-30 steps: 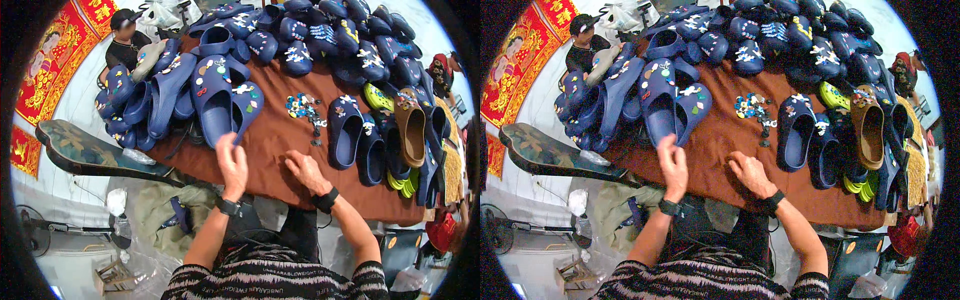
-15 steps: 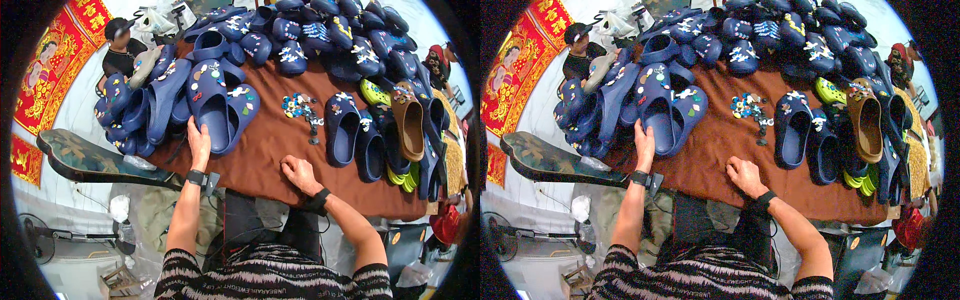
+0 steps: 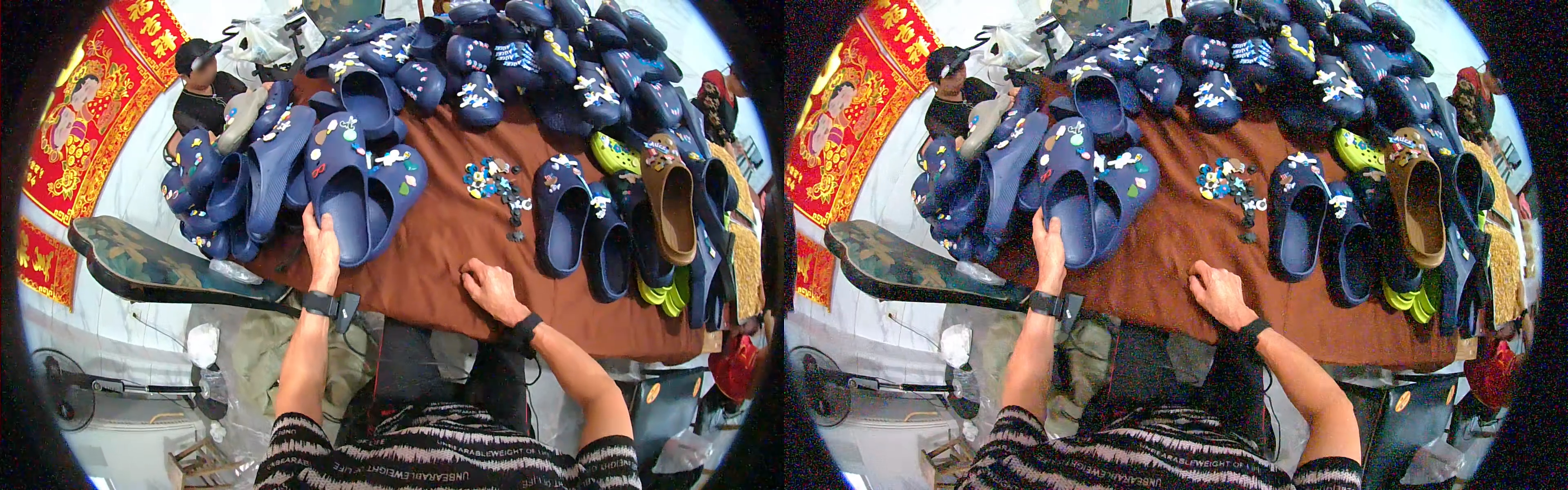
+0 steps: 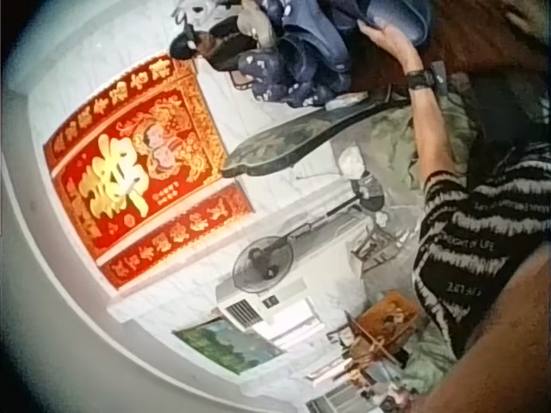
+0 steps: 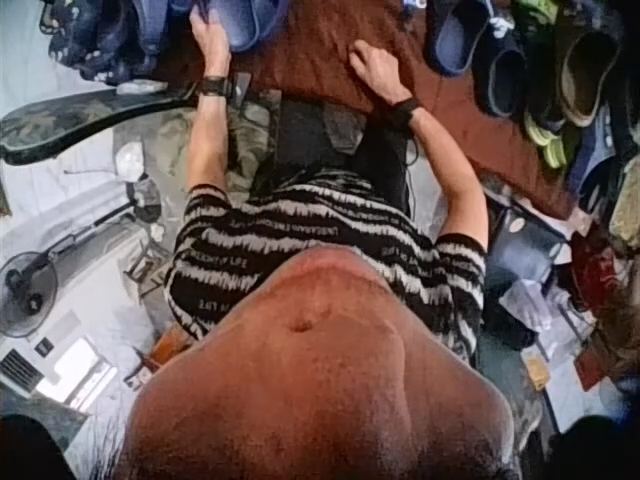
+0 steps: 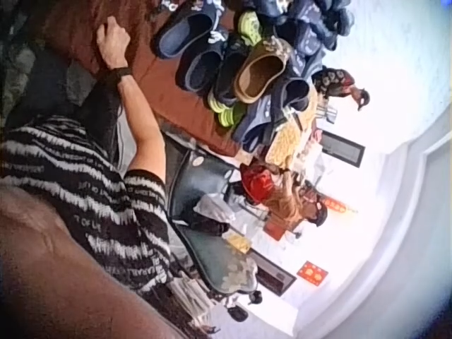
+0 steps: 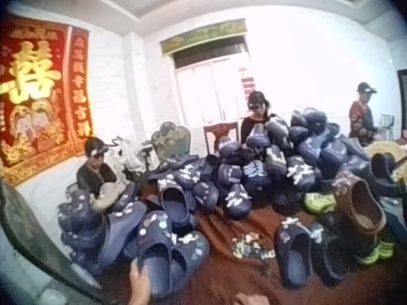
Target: Manually attaching decorative charms into the holes of plastic clogs.
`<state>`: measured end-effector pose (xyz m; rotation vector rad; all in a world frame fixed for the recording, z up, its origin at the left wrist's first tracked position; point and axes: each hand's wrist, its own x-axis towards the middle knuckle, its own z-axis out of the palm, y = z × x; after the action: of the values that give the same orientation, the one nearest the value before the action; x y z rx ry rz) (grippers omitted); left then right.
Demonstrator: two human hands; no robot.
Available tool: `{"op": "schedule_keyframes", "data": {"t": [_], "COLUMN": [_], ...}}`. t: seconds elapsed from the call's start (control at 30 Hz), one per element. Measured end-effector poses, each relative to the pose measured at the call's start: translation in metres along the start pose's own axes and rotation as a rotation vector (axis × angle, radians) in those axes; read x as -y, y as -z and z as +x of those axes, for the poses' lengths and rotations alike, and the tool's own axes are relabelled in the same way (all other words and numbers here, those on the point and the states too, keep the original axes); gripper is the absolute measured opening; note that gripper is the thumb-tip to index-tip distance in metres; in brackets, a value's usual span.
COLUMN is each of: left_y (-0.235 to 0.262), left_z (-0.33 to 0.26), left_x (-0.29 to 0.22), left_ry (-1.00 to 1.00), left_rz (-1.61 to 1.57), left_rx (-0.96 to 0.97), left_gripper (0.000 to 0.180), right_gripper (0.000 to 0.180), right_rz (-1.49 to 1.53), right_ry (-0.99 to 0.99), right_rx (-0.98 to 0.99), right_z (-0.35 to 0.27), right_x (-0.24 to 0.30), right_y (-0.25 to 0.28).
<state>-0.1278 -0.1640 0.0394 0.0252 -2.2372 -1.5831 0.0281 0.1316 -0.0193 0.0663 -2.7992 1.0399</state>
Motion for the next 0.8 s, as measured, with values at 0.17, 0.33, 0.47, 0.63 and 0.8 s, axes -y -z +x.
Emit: {"op": "schedule_keyframes", "data": {"t": [0.17, 0.33, 0.47, 0.63, 0.8], "left_y": [0.014, 0.011, -0.015, -0.041, -0.050], "left_z": [-0.042, -0.100, -0.147, -0.158, -0.145], "left_x": [-0.030, -0.028, 0.000, 0.009, 0.008], "left_ry": [0.019, -0.020, 0.082, 0.200, 0.156], "left_rz": [-0.097, -0.088, -0.203, -0.229, -0.074], "left_rx": [0.119, 0.298, 0.449, 0.501, 0.434], "left_gripper": [0.048, 0.047, 0.053, 0.052, 0.054], "right_gripper": [0.018, 0.020, 0.021, 0.020, 0.023], "right_rz": [-0.002, 0.112, 0.180, 0.193, 0.236], "right_ry": [-0.039, -0.038, -0.032, -0.046, -0.063], "right_rx": [-0.004, -0.051, -0.070, 0.000, -0.015], "right_z": [-0.003, -0.005, -0.006, -0.005, -0.007], "right_x": [-0.003, 0.000, 0.003, -0.007, -0.004], "right_y": [0.000, 0.005, 0.009, 0.011, 0.007]}}
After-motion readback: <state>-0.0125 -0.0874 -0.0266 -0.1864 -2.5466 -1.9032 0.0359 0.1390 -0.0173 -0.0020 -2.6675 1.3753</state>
